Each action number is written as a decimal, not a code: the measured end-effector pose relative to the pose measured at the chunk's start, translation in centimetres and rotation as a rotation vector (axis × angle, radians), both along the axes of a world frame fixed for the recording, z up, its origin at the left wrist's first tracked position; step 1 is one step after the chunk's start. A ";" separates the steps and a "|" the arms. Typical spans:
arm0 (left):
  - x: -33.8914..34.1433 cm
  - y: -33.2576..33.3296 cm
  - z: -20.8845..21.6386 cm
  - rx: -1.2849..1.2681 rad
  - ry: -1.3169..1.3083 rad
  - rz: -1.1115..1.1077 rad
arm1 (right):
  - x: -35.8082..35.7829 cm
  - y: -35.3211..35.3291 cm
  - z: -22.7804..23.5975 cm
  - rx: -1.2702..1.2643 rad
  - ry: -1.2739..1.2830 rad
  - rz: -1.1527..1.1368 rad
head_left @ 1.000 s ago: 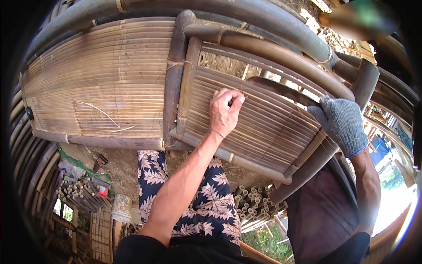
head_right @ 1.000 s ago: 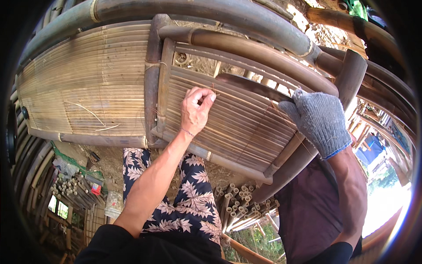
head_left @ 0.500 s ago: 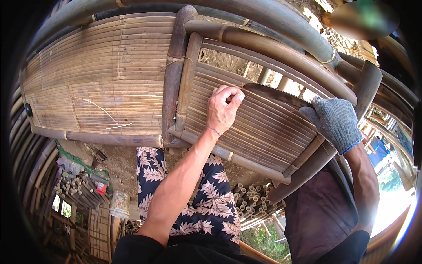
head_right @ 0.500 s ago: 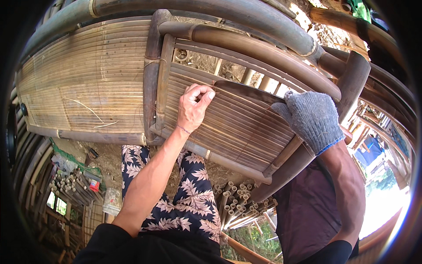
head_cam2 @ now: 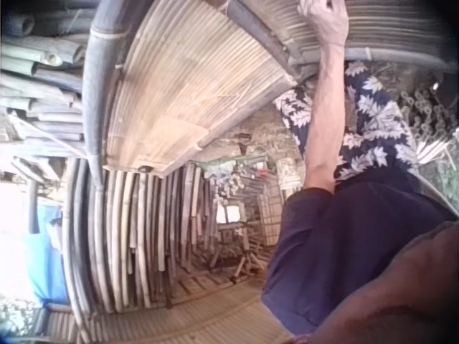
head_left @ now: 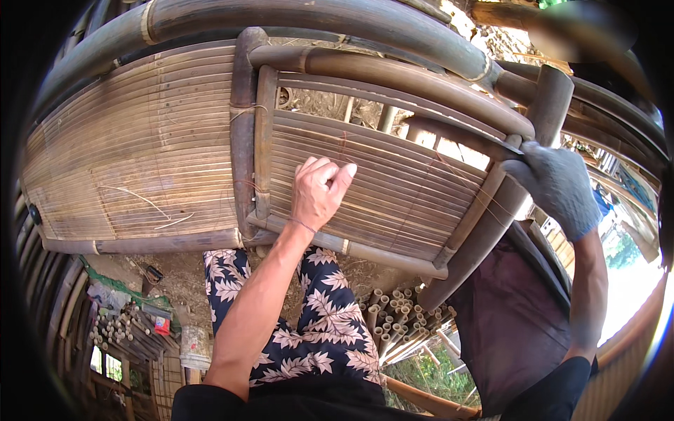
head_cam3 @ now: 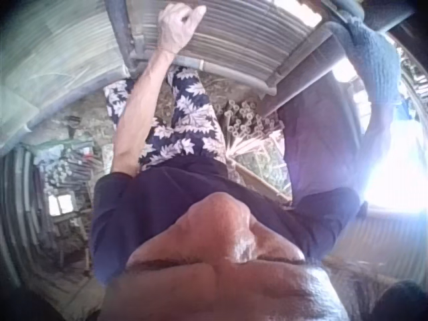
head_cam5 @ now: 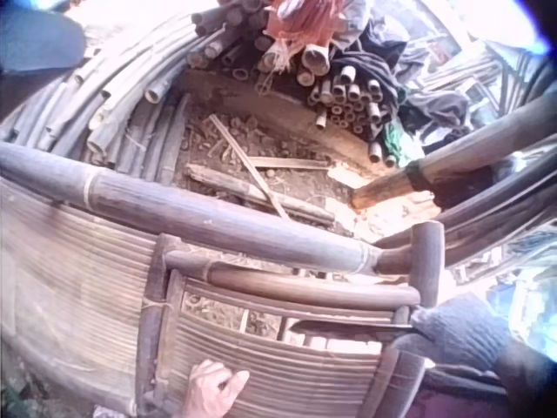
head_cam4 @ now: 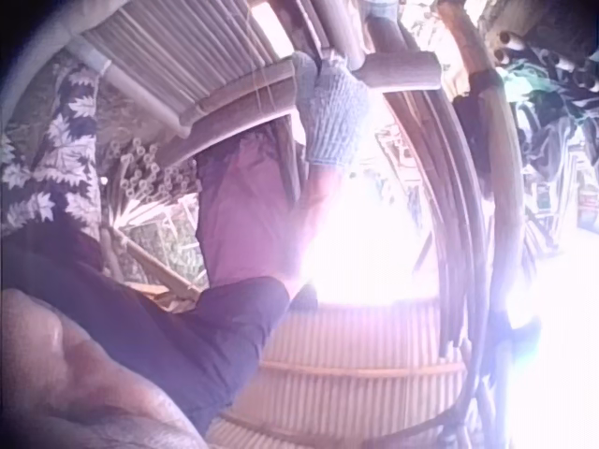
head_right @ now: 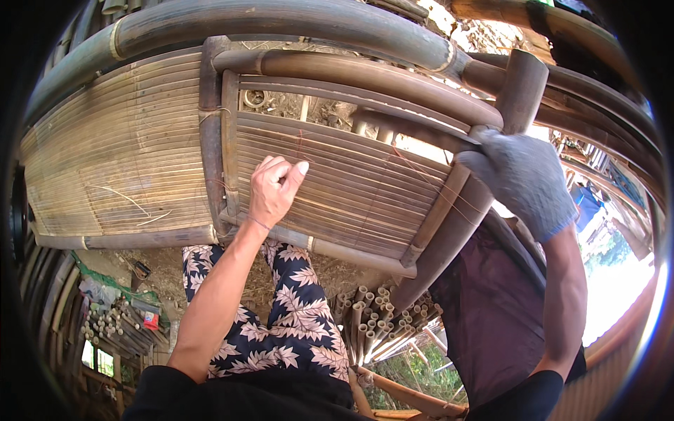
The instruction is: The person ties bamboo slats to a wooden frame using a cord, handles a piece of red netting, and then trims the excess cord with a knife.
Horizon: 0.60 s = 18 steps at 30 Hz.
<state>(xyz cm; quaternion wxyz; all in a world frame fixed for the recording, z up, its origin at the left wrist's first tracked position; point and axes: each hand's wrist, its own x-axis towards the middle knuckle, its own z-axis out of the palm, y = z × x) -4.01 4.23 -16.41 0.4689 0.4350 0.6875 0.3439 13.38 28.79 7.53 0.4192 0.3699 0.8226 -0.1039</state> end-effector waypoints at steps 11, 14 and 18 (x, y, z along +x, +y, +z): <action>10.4 6.0 4.7 0.282 0.171 0.056 | 11.3 -12.6 5.9 0.222 0.269 -1.226; 11.2 6.1 4.5 0.303 0.228 0.067 | 12.6 -16.3 5.7 0.240 0.260 -1.403; 11.6 6.7 5.1 0.155 0.269 0.058 | 13.4 -19.5 5.8 0.213 0.275 -1.488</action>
